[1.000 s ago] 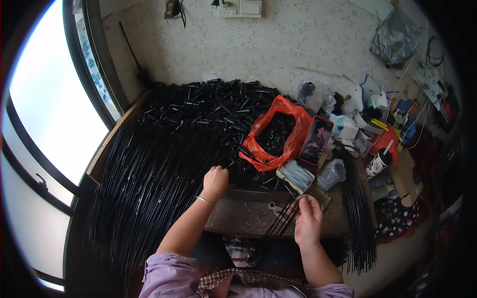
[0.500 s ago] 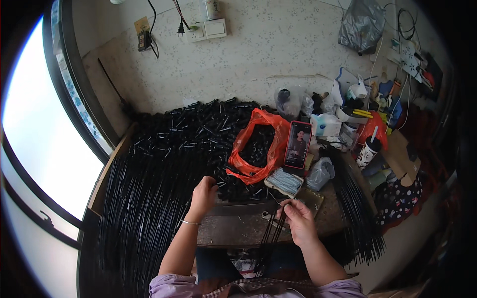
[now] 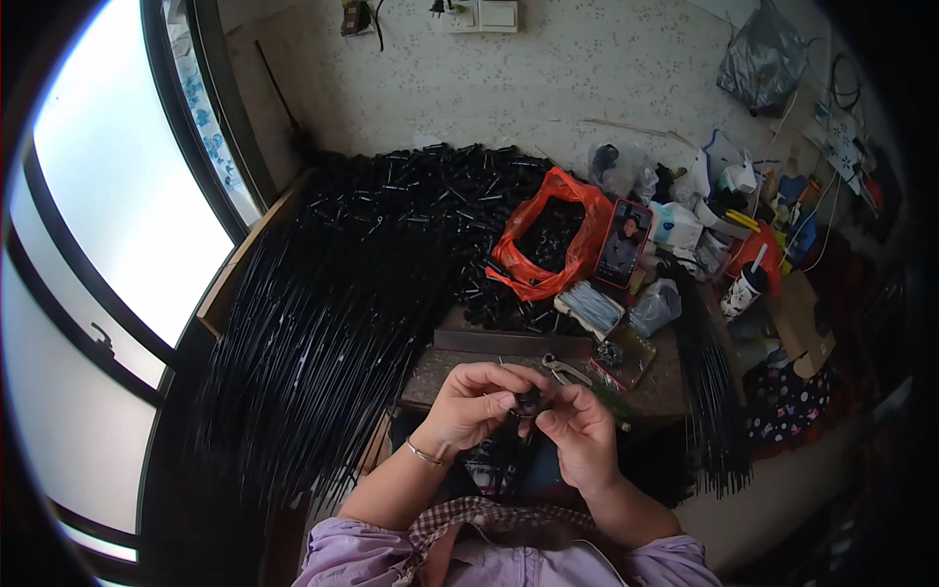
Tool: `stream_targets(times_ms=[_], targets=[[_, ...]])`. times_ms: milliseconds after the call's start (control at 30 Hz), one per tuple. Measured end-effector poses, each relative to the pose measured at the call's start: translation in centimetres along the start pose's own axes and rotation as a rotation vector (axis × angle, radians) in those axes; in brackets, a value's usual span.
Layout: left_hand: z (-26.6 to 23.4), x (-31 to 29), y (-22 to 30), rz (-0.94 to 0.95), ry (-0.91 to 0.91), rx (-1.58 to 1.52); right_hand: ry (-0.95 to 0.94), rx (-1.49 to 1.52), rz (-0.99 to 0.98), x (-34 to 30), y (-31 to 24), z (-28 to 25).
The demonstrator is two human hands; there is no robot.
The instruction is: Bundling and trimming black plastic wires at a manufacturing workstation.
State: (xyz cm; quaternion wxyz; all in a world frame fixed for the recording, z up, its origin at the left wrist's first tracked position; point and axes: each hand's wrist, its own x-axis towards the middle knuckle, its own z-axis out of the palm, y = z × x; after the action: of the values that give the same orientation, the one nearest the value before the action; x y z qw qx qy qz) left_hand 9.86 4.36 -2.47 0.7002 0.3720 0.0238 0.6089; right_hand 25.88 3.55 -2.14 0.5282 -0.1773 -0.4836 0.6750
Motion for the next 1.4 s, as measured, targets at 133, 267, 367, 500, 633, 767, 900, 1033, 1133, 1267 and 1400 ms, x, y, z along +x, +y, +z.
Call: stream_targets(times_ms=[133, 267, 367, 500, 633, 767, 900, 1033, 1133, 1267, 1400], targets=[[0.2, -1.0, 0.0, -0.083, 0.092, 0.057, -0.034, 0.079, 0.087, 0.0, 0.2, -0.6], [0.0, -1.1, 0.4, -0.061, 0.0, 0.107, -0.05, 0.053, 0.046, -0.4, 0.5, -0.5], [-0.2, -0.9, 0.3, -0.058, 0.011, 0.136, -0.029, 0.04, 0.04, -0.2, 0.5, -0.6], [0.0, -0.4, 1.1, -0.155, -0.052, 0.166, -0.146, 0.102, 0.103, -0.1, -0.3, -1.0], [0.9, 0.1, 0.6, 0.047, -0.095, 0.54, -0.272, 0.066, 0.213, 0.4, -1.4, -2.5], [0.2, -0.9, -2.8, 0.466, 0.381, 1.037, -0.086, -0.057, 0.11, 1.1, -0.7, -3.1], [2.1, -0.9, -3.0, 0.685, 0.342, 1.496, 0.016, -0.155, 0.034, 1.0, 0.2, -2.8], [1.6, 0.0, -4.3, 0.451, 0.331, 1.08, 0.093, -0.058, -0.007, 1.1, 0.3, -3.0], [1.9, -0.1, -4.3, 0.32, 0.309, 0.783, 0.051, 0.039, 0.005, 1.2, 0.2, -3.4], [1.5, -0.5, -3.4, 0.227, 0.306, 0.673, -0.052, 0.047, -0.025, 1.8, 0.0, -3.3], [3.1, -0.2, -3.2, 0.254, 0.278, 0.59, -0.091, -0.195, -0.121, 1.6, -0.3, -3.6]])
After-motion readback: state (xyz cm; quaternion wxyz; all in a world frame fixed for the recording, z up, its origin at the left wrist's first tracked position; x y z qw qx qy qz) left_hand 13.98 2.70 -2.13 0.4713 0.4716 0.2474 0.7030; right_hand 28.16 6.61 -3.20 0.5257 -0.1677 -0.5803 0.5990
